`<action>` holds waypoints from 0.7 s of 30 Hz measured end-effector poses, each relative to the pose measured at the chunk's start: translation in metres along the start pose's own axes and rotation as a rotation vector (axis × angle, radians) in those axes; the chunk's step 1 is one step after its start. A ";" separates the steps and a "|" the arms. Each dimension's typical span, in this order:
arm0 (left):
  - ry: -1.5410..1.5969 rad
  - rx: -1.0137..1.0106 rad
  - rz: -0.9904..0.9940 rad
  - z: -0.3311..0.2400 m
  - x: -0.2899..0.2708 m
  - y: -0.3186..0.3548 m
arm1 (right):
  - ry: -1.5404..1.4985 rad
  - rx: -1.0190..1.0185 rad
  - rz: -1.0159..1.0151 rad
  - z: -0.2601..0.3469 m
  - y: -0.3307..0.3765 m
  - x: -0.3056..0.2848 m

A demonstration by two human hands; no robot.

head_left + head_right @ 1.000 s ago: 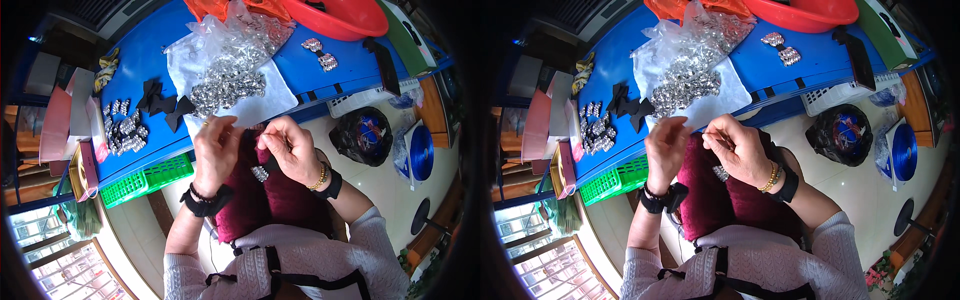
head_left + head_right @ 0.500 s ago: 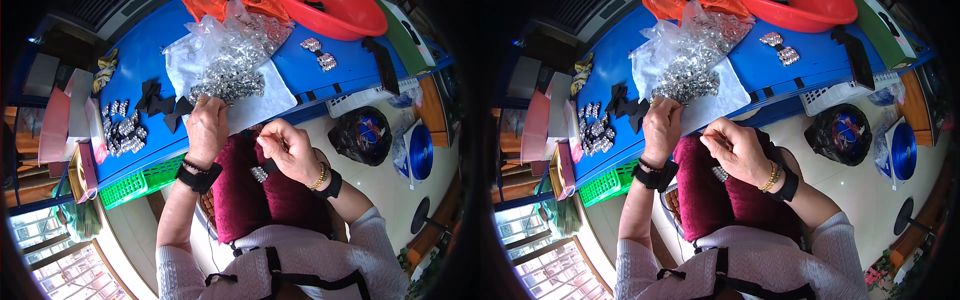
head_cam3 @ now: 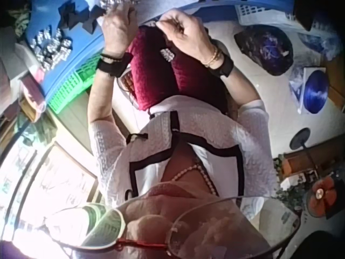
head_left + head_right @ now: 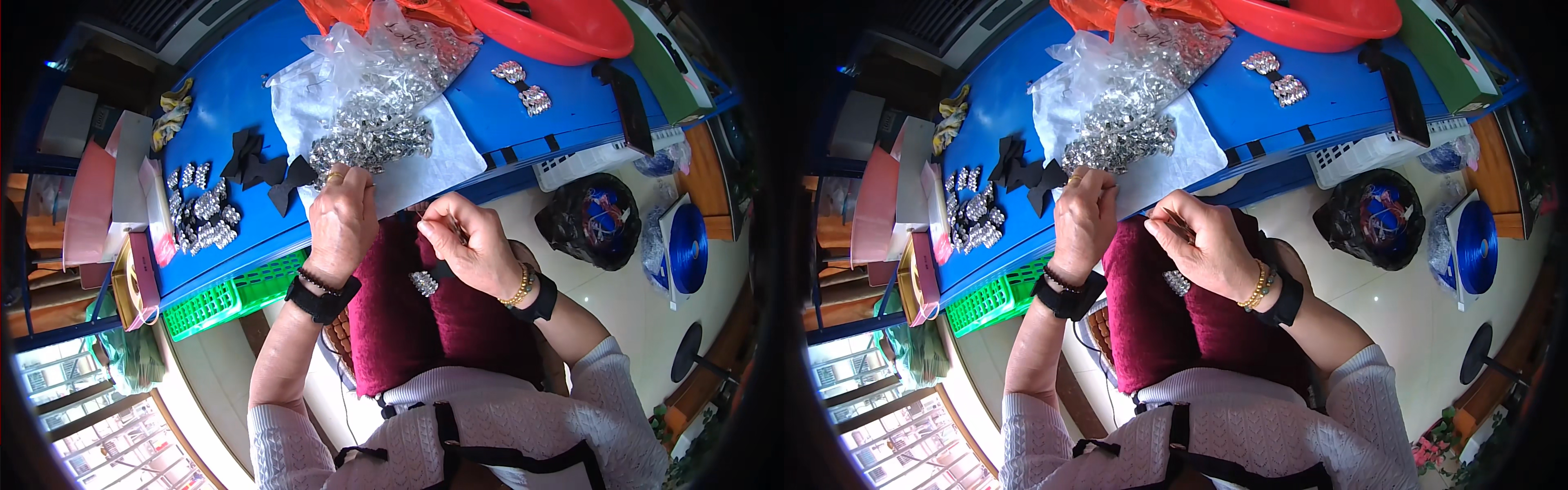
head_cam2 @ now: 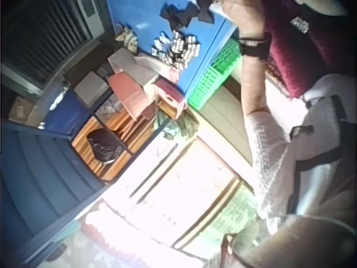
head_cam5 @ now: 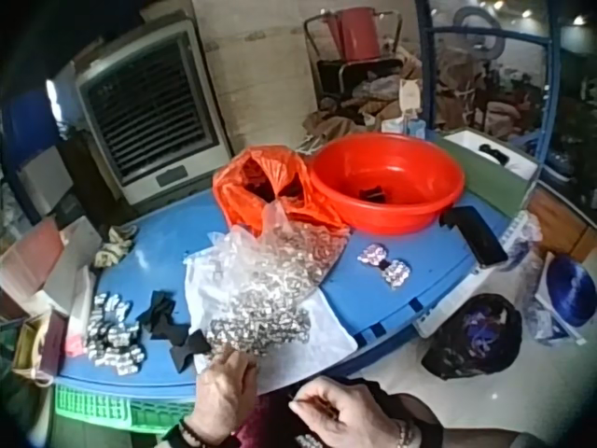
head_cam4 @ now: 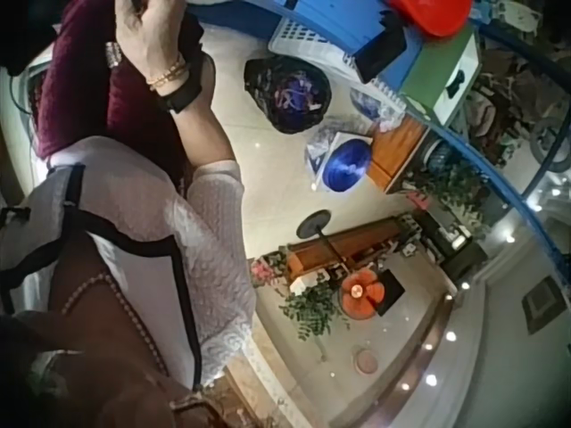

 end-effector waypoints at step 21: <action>1.840 -1.011 -0.031 0.003 0.052 0.059 | 0.149 -0.112 -0.021 0.006 -0.001 0.004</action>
Point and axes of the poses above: each hand's wrist, its own y-axis away from the middle knuckle, its own x-axis out of the palm, z = x × y, the point moved 8 cm from there along -y, towards the middle knuckle, and after that the axes turned 11 degrees about y, right-handed, at the moved point
